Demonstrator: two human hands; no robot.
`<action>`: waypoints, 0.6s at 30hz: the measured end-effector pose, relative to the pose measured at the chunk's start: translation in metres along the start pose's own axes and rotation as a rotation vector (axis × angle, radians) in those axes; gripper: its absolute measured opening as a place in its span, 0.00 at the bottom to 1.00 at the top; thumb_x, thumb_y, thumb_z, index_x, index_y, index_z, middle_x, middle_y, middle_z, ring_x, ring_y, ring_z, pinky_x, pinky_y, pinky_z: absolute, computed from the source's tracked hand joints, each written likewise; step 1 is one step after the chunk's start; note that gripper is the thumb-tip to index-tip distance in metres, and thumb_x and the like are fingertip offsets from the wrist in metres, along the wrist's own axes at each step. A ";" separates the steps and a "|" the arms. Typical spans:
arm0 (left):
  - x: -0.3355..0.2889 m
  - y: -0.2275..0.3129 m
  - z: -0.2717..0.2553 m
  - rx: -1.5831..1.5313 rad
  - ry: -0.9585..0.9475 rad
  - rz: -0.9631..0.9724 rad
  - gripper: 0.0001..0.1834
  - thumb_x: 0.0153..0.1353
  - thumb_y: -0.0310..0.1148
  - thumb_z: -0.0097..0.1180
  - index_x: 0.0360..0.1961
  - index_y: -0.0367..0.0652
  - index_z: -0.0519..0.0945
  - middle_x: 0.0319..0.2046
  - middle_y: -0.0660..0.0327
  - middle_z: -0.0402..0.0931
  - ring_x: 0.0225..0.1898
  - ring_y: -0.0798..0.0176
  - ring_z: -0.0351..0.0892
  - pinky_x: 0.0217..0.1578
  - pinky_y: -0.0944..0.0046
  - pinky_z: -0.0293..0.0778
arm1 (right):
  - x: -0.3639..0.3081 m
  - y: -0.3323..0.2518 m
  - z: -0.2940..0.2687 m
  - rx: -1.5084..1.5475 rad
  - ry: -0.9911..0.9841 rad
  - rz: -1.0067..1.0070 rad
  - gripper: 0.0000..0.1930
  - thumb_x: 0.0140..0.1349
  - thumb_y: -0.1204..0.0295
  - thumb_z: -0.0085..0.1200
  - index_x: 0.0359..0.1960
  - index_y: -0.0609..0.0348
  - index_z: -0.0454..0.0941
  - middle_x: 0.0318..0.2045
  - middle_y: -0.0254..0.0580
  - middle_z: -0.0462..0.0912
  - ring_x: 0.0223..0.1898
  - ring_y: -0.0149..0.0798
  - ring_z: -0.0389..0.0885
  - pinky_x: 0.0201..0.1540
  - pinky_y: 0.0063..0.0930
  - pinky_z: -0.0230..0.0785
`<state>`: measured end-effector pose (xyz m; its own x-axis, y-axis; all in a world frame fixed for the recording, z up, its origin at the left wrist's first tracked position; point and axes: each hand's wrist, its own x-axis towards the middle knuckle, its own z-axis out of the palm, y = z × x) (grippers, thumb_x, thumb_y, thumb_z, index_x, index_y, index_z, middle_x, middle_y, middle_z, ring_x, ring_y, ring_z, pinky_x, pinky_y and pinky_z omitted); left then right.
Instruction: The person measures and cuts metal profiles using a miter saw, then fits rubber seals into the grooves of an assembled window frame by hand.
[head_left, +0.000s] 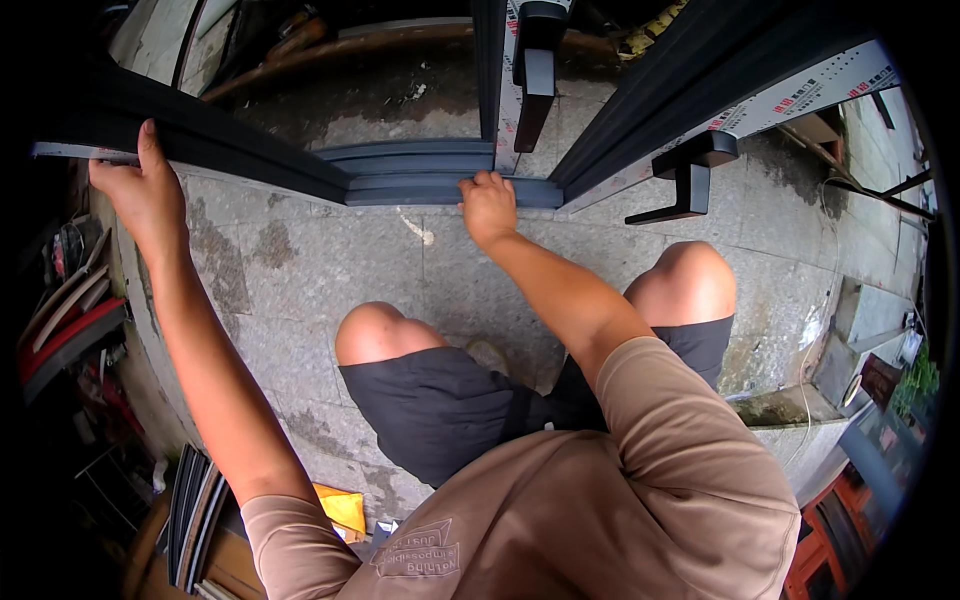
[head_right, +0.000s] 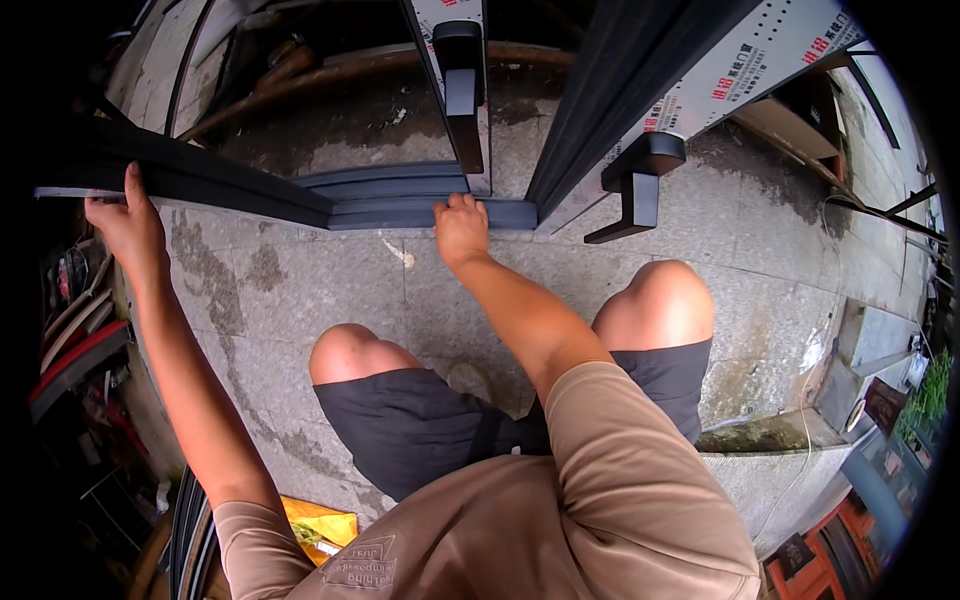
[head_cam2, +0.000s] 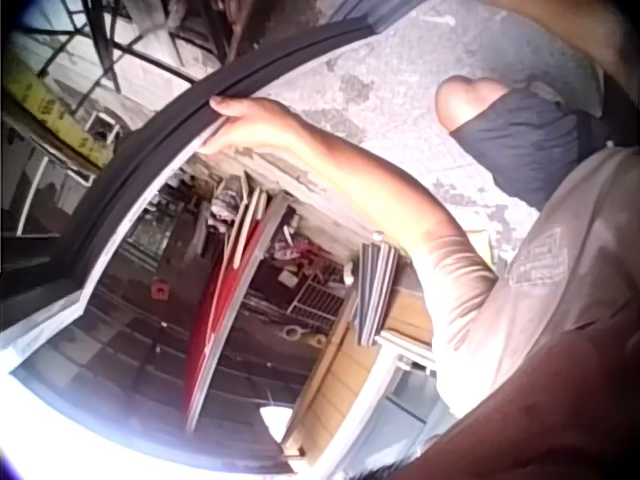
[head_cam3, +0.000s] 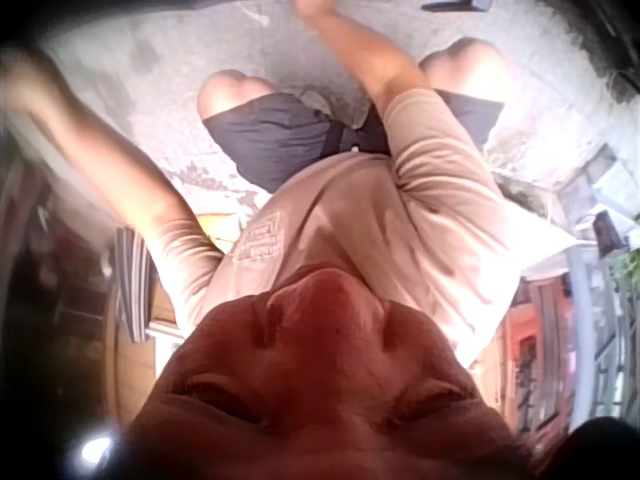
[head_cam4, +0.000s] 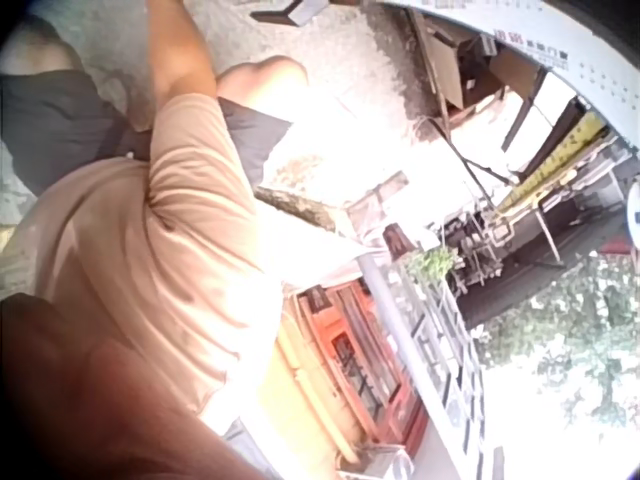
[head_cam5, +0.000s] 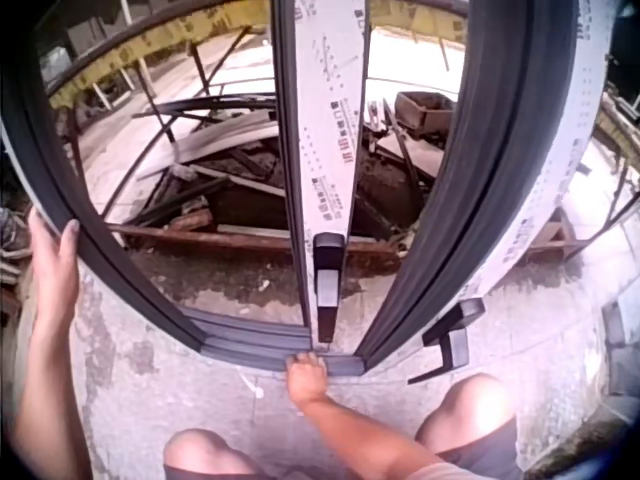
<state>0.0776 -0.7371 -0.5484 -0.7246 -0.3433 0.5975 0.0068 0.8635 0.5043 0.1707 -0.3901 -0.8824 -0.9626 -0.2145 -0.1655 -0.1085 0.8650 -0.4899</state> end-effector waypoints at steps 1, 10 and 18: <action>0.000 -0.001 -0.001 -0.011 0.003 -0.006 0.41 0.71 0.46 0.68 0.67 0.25 0.61 0.53 0.45 0.79 0.52 0.56 0.80 0.58 0.60 0.74 | -0.004 -0.001 0.005 0.017 0.008 0.003 0.20 0.56 0.67 0.72 0.52 0.48 0.88 0.48 0.41 0.83 0.56 0.47 0.78 0.62 0.46 0.67; 0.001 0.000 0.000 -0.031 -0.004 0.023 0.39 0.71 0.44 0.69 0.65 0.25 0.62 0.52 0.46 0.79 0.51 0.57 0.80 0.58 0.61 0.73 | -0.010 0.017 0.026 0.056 0.036 -0.051 0.19 0.57 0.67 0.71 0.52 0.46 0.89 0.46 0.39 0.83 0.55 0.47 0.78 0.60 0.45 0.68; 0.001 0.003 0.003 -0.031 -0.014 0.016 0.39 0.71 0.45 0.68 0.66 0.24 0.63 0.56 0.43 0.78 0.54 0.55 0.80 0.59 0.61 0.73 | -0.003 0.027 0.032 0.073 -0.004 -0.092 0.21 0.60 0.69 0.67 0.57 0.41 0.87 0.47 0.39 0.81 0.58 0.47 0.75 0.63 0.46 0.67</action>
<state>0.0746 -0.7337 -0.5481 -0.7339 -0.3237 0.5972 0.0398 0.8572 0.5135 0.1784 -0.3804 -0.9222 -0.9484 -0.2933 -0.1207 -0.1775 0.8063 -0.5643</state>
